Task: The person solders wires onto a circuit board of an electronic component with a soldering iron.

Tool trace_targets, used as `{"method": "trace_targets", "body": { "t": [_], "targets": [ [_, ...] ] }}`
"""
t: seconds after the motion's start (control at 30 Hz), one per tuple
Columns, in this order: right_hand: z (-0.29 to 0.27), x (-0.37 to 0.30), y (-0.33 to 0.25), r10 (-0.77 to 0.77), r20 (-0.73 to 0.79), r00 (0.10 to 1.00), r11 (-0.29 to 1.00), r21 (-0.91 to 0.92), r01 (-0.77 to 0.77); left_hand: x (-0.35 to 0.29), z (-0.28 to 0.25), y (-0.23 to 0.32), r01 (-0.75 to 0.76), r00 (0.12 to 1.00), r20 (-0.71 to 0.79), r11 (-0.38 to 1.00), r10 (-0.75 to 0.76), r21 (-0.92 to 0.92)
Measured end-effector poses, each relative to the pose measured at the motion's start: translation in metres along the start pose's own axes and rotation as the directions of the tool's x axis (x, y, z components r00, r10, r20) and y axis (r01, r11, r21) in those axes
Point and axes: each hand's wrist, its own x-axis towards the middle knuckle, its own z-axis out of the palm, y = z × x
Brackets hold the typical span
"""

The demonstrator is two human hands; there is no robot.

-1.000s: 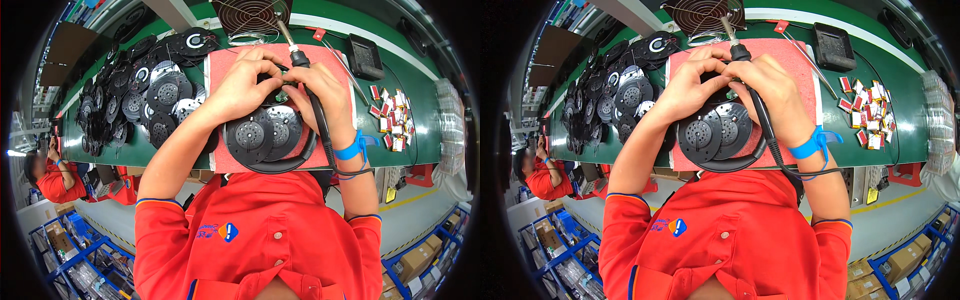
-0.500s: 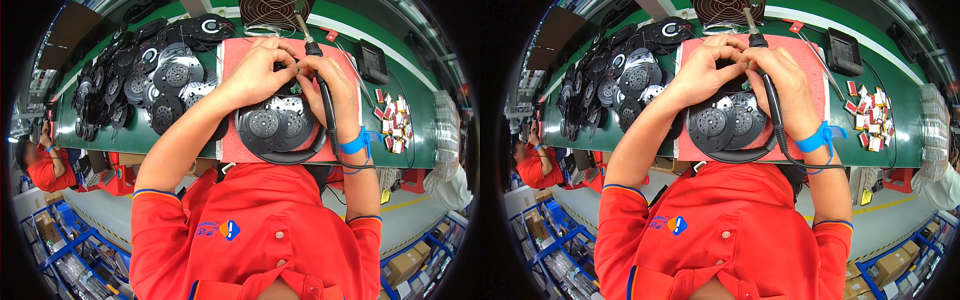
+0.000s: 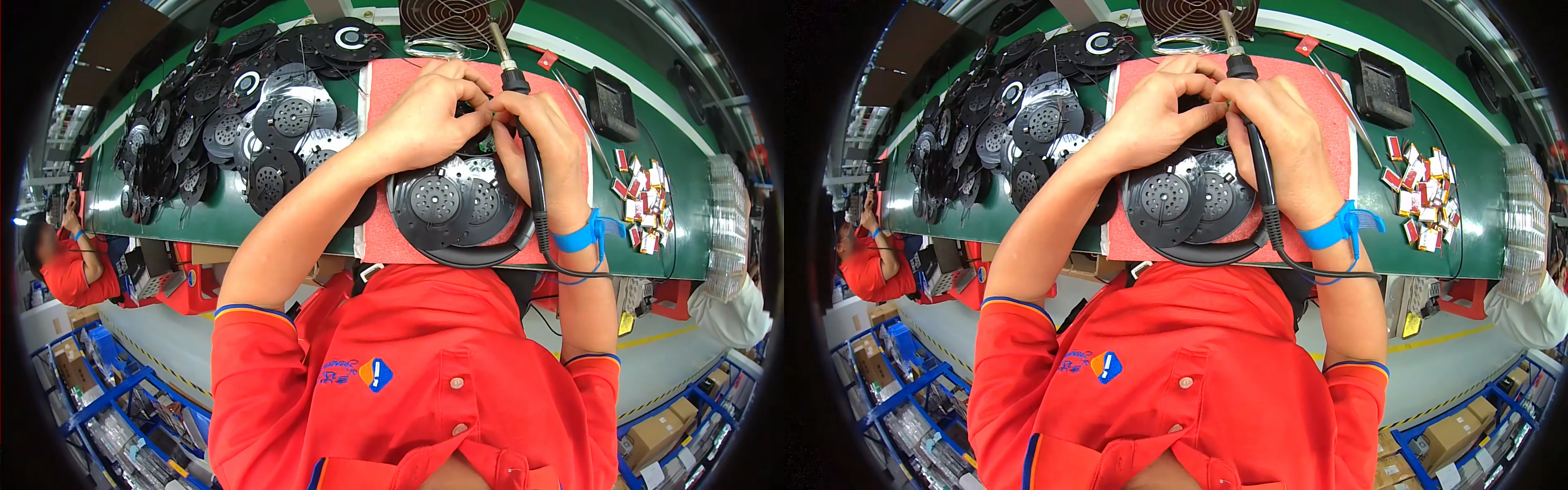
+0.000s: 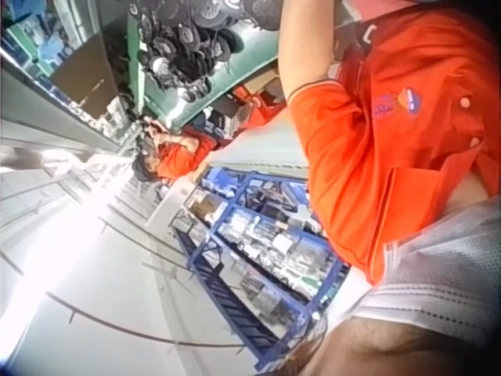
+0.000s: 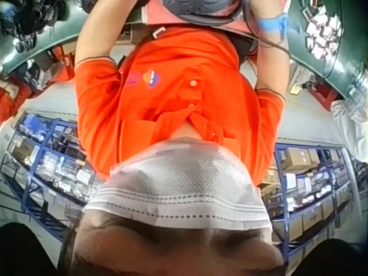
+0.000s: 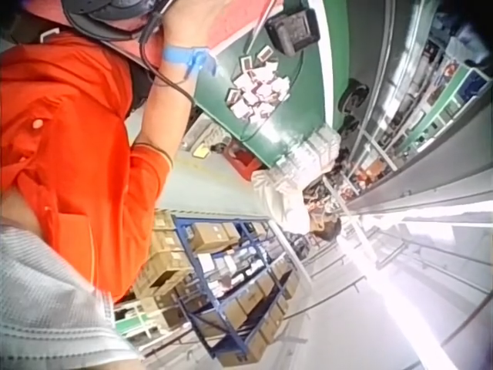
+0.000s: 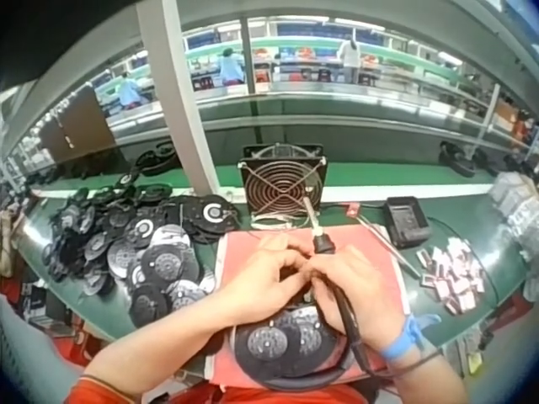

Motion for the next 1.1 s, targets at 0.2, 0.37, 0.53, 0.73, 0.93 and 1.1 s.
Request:
{"method": "trace_targets", "body": {
  "t": [0.2,0.37,0.53,0.73,0.93,1.1],
  "targets": [
    [-0.0004,0.0002,-0.0035,0.052,0.000,0.999,0.997,0.051,-0.052,0.0002,0.0005,0.0004,-0.003,1.000,-0.004,1.000,0.003,-0.002],
    [-0.0011,0.0003,-0.0014,0.014,-0.007,1.000,1.000,0.009,-0.014,-0.0001,-0.0006,0.0043,-0.011,1.000,-0.003,0.999,0.011,0.043],
    [-0.0010,0.0004,-0.0039,0.010,-0.017,1.000,1.000,0.014,-0.009,-0.0013,0.0001,0.0043,-0.032,0.999,-0.006,0.998,0.032,0.052],
    [0.0014,-0.0009,-0.0005,-0.006,-0.017,1.000,0.999,0.033,0.007,-0.0014,0.0000,0.0053,-0.049,0.999,-0.001,0.998,0.049,0.033],
    [0.0019,-0.0023,0.0016,0.019,-0.020,1.000,0.999,0.039,-0.018,0.0000,0.0001,0.0059,-0.059,0.998,-0.024,0.998,0.059,0.022],
    [0.0019,-0.0021,0.0008,0.011,-0.039,0.999,0.999,0.043,-0.009,-0.0003,0.0001,0.0033,-0.033,0.999,-0.017,0.999,0.033,0.011]
  ]
}}
